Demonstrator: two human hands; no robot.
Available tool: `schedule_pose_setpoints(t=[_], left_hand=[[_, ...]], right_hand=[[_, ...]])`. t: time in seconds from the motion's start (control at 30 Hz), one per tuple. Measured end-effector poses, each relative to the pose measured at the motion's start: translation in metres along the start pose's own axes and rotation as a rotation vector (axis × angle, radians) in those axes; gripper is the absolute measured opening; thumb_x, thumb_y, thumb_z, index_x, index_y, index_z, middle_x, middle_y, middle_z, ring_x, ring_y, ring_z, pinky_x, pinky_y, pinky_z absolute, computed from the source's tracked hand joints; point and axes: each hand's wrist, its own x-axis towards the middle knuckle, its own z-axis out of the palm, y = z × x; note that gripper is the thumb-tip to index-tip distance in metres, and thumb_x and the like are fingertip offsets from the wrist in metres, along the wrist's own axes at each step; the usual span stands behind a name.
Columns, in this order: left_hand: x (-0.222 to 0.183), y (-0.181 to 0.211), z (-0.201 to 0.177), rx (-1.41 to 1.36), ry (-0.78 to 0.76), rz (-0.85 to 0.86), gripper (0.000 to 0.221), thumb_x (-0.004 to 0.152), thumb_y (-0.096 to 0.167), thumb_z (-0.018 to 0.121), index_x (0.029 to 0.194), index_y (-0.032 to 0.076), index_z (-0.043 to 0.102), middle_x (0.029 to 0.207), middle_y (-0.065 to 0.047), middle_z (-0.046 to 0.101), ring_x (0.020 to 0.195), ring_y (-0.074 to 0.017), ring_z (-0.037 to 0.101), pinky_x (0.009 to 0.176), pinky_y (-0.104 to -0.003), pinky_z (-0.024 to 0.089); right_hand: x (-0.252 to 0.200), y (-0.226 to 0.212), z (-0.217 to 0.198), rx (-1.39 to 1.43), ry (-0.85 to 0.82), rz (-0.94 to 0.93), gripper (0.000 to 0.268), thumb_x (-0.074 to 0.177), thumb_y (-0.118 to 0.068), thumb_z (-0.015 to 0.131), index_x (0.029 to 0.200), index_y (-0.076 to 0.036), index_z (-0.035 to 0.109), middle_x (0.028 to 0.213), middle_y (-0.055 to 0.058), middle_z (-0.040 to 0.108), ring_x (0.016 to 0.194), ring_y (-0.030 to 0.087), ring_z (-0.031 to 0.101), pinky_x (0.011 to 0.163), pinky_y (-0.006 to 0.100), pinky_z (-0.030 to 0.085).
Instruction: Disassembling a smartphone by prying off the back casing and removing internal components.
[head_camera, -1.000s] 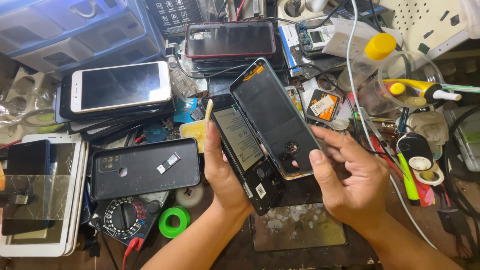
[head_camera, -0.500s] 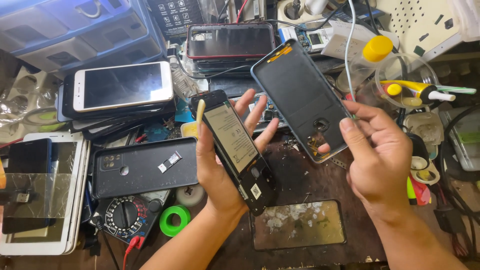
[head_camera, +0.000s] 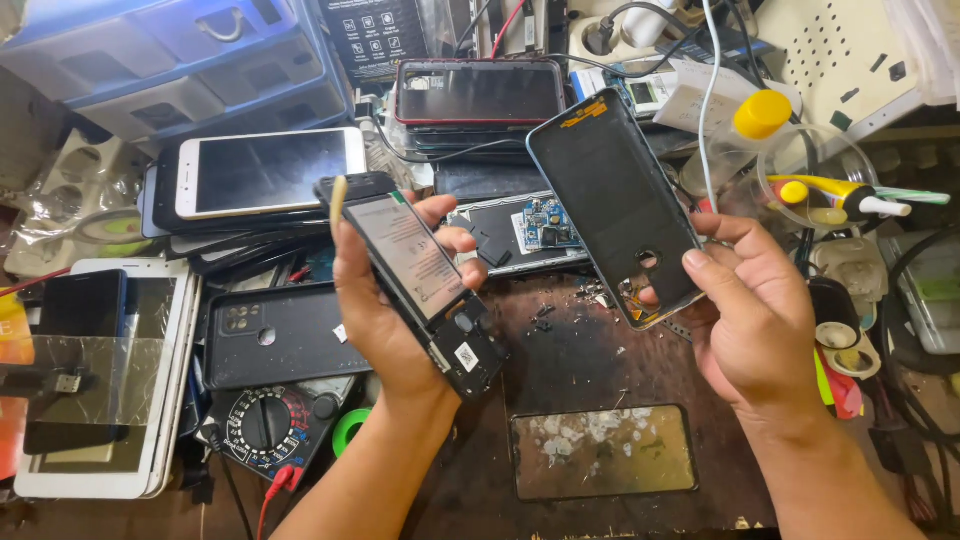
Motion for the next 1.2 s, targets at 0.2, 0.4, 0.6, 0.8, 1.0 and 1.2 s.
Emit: schedule_pose_setpoints(t=[0.2, 0.4, 0.6, 0.8, 1.0, 1.2], left_hand=[[-0.006, -0.006, -0.001, 0.055, -0.047, -0.076, 0.044, 0.103, 0.039, 0.053, 0.121, 0.0, 0.056, 0.109, -0.026, 0.065, 0.071, -0.0249, 0.064, 0.053, -0.03, 0.05], [-0.005, -0.005, 0.003, 0.076, -0.044, -0.052, 0.043, 0.101, 0.038, 0.055, 0.119, 0.0, 0.057, 0.108, -0.024, 0.064, 0.069, -0.0238, 0.062, 0.053, -0.029, 0.049], [-0.001, 0.0, 0.004, 0.087, -0.062, 0.018, 0.045, 0.101, 0.036, 0.057, 0.122, -0.003, 0.056, 0.107, -0.026, 0.064, 0.07, -0.027, 0.063, 0.053, -0.031, 0.048], [0.002, 0.008, 0.002, 0.032, -0.072, 0.023, 0.051, 0.101, 0.041, 0.054, 0.127, -0.003, 0.053, 0.109, -0.023, 0.063, 0.071, -0.0268, 0.062, 0.054, -0.031, 0.049], [0.001, 0.013, 0.003, 0.023, -0.072, 0.069, 0.051, 0.101, 0.041, 0.055, 0.126, -0.003, 0.052, 0.108, -0.024, 0.064, 0.07, -0.0256, 0.062, 0.053, -0.031, 0.046], [0.001, 0.019, 0.007, -0.012, -0.105, 0.127, 0.049, 0.103, 0.041, 0.054, 0.125, -0.003, 0.052, 0.107, -0.025, 0.063, 0.07, -0.0253, 0.062, 0.053, -0.031, 0.045]], right_hand=[[-0.009, -0.004, 0.007, 0.1, -0.12, 0.103, 0.042, 0.089, 0.008, 0.051, 0.128, -0.005, 0.042, 0.104, 0.031, 0.068, 0.075, 0.044, 0.071, 0.071, 0.054, 0.062], [-0.014, 0.003, 0.01, 0.131, -0.316, 0.098, 0.073, 0.079, 0.007, 0.061, 0.146, -0.004, 0.033, 0.107, 0.026, 0.065, 0.087, 0.039, 0.074, 0.079, 0.054, 0.064], [-0.015, 0.02, 0.012, 0.244, -0.358, 0.248, 0.056, 0.079, 0.01, 0.064, 0.133, 0.002, 0.054, 0.113, 0.024, 0.073, 0.099, 0.037, 0.074, 0.09, 0.049, 0.061], [-0.021, 0.007, 0.023, 0.222, -0.267, 0.309, 0.054, 0.078, 0.011, 0.064, 0.13, 0.0, 0.055, 0.112, 0.022, 0.074, 0.099, 0.033, 0.072, 0.089, 0.047, 0.058], [-0.036, 0.009, 0.04, 0.197, -0.228, 0.234, 0.056, 0.078, 0.007, 0.069, 0.131, -0.004, 0.055, 0.109, 0.019, 0.074, 0.09, 0.027, 0.07, 0.075, 0.039, 0.057], [-0.044, 0.026, 0.06, 0.163, -0.128, 0.224, 0.051, 0.078, 0.004, 0.074, 0.123, -0.007, 0.054, 0.101, 0.017, 0.073, 0.084, 0.024, 0.069, 0.064, 0.034, 0.055]])
